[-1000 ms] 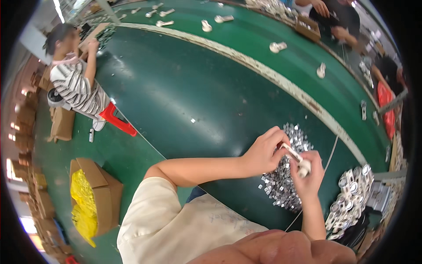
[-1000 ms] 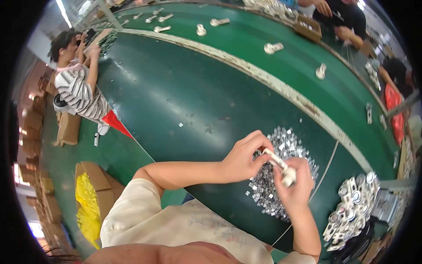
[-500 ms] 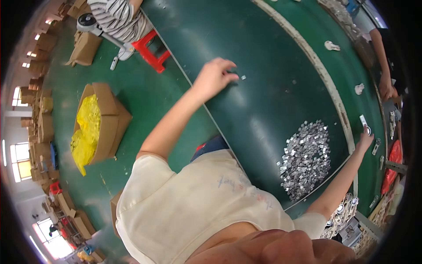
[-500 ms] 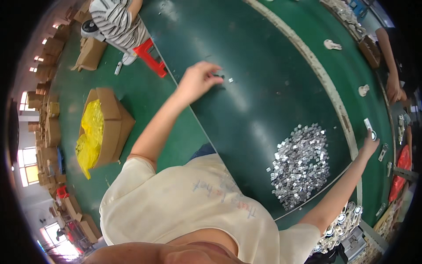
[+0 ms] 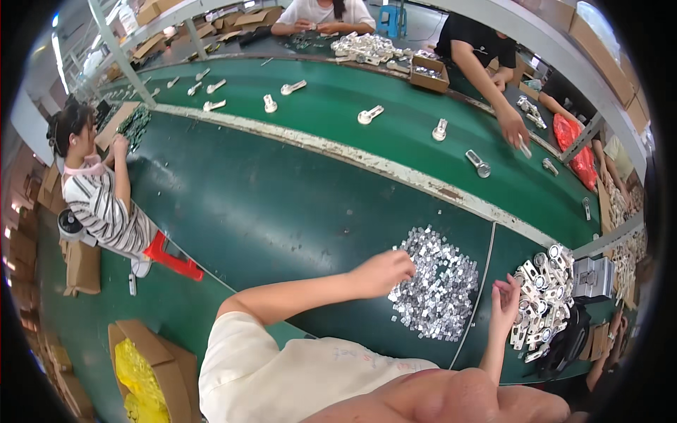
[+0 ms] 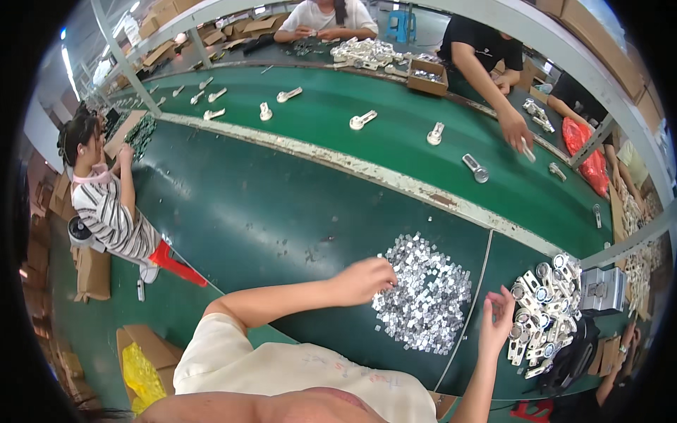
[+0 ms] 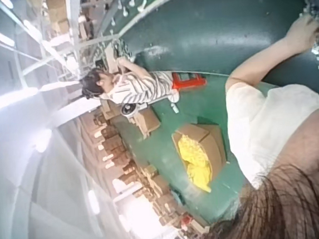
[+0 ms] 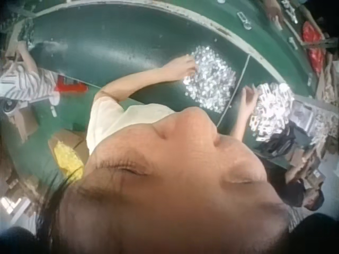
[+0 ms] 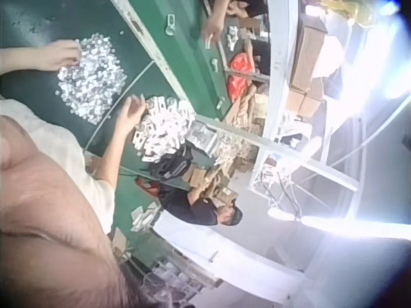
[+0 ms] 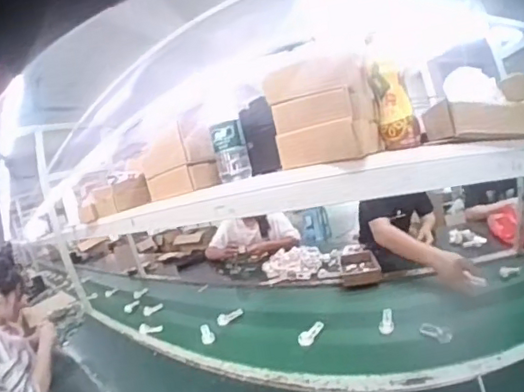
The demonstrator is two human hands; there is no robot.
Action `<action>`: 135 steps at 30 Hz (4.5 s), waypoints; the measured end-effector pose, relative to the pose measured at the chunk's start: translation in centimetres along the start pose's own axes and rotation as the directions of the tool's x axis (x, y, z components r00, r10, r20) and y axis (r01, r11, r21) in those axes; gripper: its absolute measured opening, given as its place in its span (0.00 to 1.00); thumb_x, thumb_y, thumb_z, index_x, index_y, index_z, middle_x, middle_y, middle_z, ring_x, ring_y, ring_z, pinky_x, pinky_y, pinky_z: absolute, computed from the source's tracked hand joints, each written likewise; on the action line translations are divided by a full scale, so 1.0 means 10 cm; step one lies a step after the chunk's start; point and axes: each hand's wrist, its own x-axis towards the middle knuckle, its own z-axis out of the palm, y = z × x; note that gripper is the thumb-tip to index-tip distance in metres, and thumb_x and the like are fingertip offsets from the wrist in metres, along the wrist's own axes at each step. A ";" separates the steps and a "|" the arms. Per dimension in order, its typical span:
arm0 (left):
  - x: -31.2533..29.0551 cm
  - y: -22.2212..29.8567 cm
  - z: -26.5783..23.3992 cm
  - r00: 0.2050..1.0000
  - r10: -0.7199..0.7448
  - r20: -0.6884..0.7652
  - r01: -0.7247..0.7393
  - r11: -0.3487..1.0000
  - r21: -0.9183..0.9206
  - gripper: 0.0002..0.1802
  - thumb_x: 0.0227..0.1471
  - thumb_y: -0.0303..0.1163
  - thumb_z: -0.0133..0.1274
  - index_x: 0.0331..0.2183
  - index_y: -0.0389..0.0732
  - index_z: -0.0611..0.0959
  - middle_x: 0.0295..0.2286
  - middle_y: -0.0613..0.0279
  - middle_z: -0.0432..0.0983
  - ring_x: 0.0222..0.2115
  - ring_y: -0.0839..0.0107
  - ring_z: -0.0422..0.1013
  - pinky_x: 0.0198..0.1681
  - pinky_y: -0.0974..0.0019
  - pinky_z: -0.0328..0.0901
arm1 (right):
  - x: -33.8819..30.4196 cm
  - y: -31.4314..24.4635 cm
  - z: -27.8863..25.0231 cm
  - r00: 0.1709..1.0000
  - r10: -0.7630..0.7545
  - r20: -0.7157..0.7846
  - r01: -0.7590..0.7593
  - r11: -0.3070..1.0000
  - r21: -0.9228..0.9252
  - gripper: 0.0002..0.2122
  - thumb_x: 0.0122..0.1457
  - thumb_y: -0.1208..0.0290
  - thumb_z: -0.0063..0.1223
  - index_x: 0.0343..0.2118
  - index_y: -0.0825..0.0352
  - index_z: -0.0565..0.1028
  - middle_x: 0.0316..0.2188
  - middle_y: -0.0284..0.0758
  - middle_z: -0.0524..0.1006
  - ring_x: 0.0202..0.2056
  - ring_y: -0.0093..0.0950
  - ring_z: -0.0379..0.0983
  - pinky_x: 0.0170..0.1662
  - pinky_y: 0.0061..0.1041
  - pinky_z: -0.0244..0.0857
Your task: Assembling small metal plates into plastic housings on a production line.
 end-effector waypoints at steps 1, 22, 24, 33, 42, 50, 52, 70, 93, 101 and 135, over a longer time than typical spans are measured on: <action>0.05 -0.02 0.11 0.997 0.053 0.058 -0.053 0.999 -0.008 0.07 0.44 0.25 0.52 0.31 0.38 0.74 0.30 0.57 0.67 0.33 0.60 0.67 0.36 0.62 0.64 | -0.01 -0.02 0.00 0.999 0.034 -0.013 -0.034 0.999 -0.006 0.18 0.55 0.77 0.49 0.49 0.69 0.63 0.35 0.36 0.71 0.37 0.23 0.68 0.41 0.20 0.62; 0.46 -1.11 -0.42 0.857 -0.061 -0.511 0.134 0.985 0.108 0.16 0.44 0.26 0.55 0.38 0.37 0.70 0.29 0.58 0.71 0.31 0.62 0.67 0.37 0.63 0.61 | 3.99 -0.38 3.01 0.911 -0.179 0.372 0.411 0.473 -0.779 0.38 0.42 0.60 0.60 0.58 0.55 0.54 0.60 0.42 0.46 0.61 0.41 0.39 0.55 0.51 0.45; 0.45 -1.08 -0.41 0.870 -0.078 -0.487 0.138 0.987 0.088 0.16 0.44 0.27 0.55 0.38 0.37 0.70 0.29 0.58 0.70 0.31 0.61 0.67 0.37 0.63 0.61 | 4.08 -0.42 3.20 0.942 -0.077 0.326 0.323 0.462 -0.826 0.38 0.43 0.58 0.59 0.58 0.48 0.52 0.61 0.40 0.44 0.61 0.43 0.37 0.56 0.50 0.44; 0.47 -1.08 -0.44 0.883 -0.027 -0.468 0.113 0.981 0.157 0.15 0.44 0.27 0.55 0.36 0.37 0.71 0.28 0.58 0.70 0.30 0.61 0.67 0.36 0.62 0.61 | 4.08 -0.44 3.48 0.917 0.043 0.397 0.361 0.334 -0.870 0.28 0.47 0.50 0.54 0.53 0.51 0.65 0.62 0.41 0.41 0.62 0.45 0.32 0.57 0.51 0.41; 0.62 -1.02 -0.32 0.895 -0.049 -0.444 0.097 0.992 0.086 0.13 0.44 0.27 0.54 0.35 0.37 0.72 0.27 0.58 0.71 0.29 0.61 0.67 0.35 0.63 0.61 | 4.51 0.63 3.27 0.980 -0.003 0.201 0.040 0.983 -0.181 0.34 0.54 0.37 0.23 0.59 0.55 0.51 0.58 0.45 0.54 0.60 0.44 0.44 0.61 0.39 0.35; 0.48 -1.10 -0.39 0.891 -0.120 -0.438 0.188 0.975 0.115 0.10 0.46 0.27 0.53 0.33 0.37 0.72 0.25 0.59 0.70 0.28 0.61 0.67 0.35 0.62 0.61 | 4.13 0.36 2.70 0.887 0.152 0.435 0.288 0.555 -0.781 0.27 0.56 0.47 0.38 0.51 0.64 0.65 0.53 0.47 0.61 0.55 0.41 0.56 0.55 0.35 0.54; 0.46 -1.12 -0.40 0.865 -0.207 -0.457 0.252 0.967 0.038 0.09 0.47 0.27 0.52 0.32 0.37 0.72 0.25 0.58 0.70 0.28 0.62 0.68 0.34 0.62 0.61 | 4.00 0.16 2.51 0.861 0.188 0.472 0.241 0.667 -0.705 0.27 0.55 0.46 0.39 0.51 0.62 0.65 0.52 0.48 0.62 0.55 0.40 0.56 0.54 0.35 0.55; 0.51 -1.21 -0.35 0.824 -0.175 -0.538 0.340 0.914 0.223 0.08 0.49 0.29 0.51 0.30 0.35 0.72 0.27 0.54 0.68 0.28 0.61 0.68 0.33 0.64 0.64 | 3.27 0.36 1.91 0.997 -0.073 -0.030 0.039 0.789 -0.613 0.30 0.56 0.44 0.33 0.56 0.61 0.57 0.54 0.51 0.57 0.54 0.48 0.54 0.55 0.43 0.50; 0.55 -1.30 -0.40 0.703 -0.485 -0.520 0.407 0.874 -0.265 0.09 0.49 0.33 0.52 0.28 0.36 0.76 0.24 0.60 0.70 0.25 0.73 0.68 0.28 0.70 0.63 | 2.35 0.46 1.55 0.748 -0.644 0.164 0.642 0.636 -0.429 0.07 0.55 0.75 0.46 0.36 0.72 0.68 0.30 0.45 0.68 0.34 0.41 0.65 0.39 0.34 0.60; 0.45 -1.42 -0.38 0.687 -0.500 -0.527 0.400 0.866 -0.301 0.05 0.49 0.27 0.51 0.29 0.36 0.75 0.24 0.61 0.71 0.24 0.74 0.68 0.30 0.72 0.63 | 2.35 0.37 1.64 0.817 -0.563 0.129 0.560 0.718 -0.413 0.07 0.53 0.74 0.48 0.33 0.70 0.67 0.28 0.42 0.68 0.32 0.39 0.65 0.37 0.34 0.61; 0.49 -1.29 -0.45 0.692 -0.497 -0.524 0.414 0.867 -0.276 0.06 0.49 0.28 0.52 0.28 0.35 0.75 0.24 0.61 0.72 0.25 0.74 0.68 0.31 0.72 0.63 | 2.38 0.42 1.63 0.866 -0.492 0.087 0.486 0.787 -0.379 0.08 0.52 0.76 0.48 0.35 0.71 0.67 0.27 0.41 0.67 0.31 0.36 0.66 0.37 0.32 0.61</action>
